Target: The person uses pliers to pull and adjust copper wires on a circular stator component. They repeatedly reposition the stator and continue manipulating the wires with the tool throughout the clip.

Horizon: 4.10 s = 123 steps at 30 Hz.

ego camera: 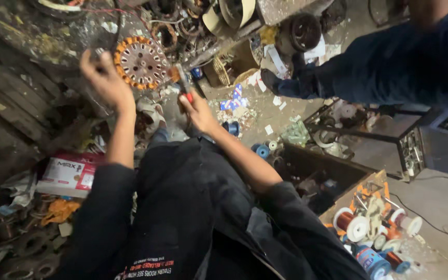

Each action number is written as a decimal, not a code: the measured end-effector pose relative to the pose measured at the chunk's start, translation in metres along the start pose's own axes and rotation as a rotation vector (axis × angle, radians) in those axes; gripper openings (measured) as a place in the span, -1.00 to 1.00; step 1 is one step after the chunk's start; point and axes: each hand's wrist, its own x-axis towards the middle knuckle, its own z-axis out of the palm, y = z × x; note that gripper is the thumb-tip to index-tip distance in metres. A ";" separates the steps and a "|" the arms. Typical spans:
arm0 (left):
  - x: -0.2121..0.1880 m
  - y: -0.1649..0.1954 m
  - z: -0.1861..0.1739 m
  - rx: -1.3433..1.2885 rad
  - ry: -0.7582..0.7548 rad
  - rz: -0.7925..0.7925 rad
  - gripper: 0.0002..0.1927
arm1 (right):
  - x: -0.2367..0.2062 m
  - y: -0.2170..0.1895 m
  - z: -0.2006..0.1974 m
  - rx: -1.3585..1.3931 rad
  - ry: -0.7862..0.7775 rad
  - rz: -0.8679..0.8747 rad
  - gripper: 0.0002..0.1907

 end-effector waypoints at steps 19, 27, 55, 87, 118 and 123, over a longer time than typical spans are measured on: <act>0.042 -0.013 -0.010 0.183 -0.182 0.248 -0.74 | -0.025 0.026 0.006 -0.483 -0.031 -0.096 -0.71; 0.045 -0.010 0.004 0.386 -0.444 0.262 -0.57 | -0.017 0.024 0.006 -0.531 -0.036 -0.087 -0.73; 0.043 -0.007 0.001 0.308 -0.417 0.310 -0.69 | -0.002 0.023 0.007 -0.602 -0.034 -0.200 -0.73; 0.011 -0.005 -0.013 -0.127 -0.184 0.024 -0.67 | 0.008 0.002 -0.004 0.413 -0.132 -0.052 -0.66; 0.056 0.006 -0.003 0.411 -0.543 0.226 -0.66 | -0.006 0.026 0.000 -0.576 -0.128 -0.055 -0.68; 0.054 0.008 -0.004 0.398 -0.518 0.187 -0.66 | -0.007 0.020 0.002 -0.549 -0.113 -0.052 -0.72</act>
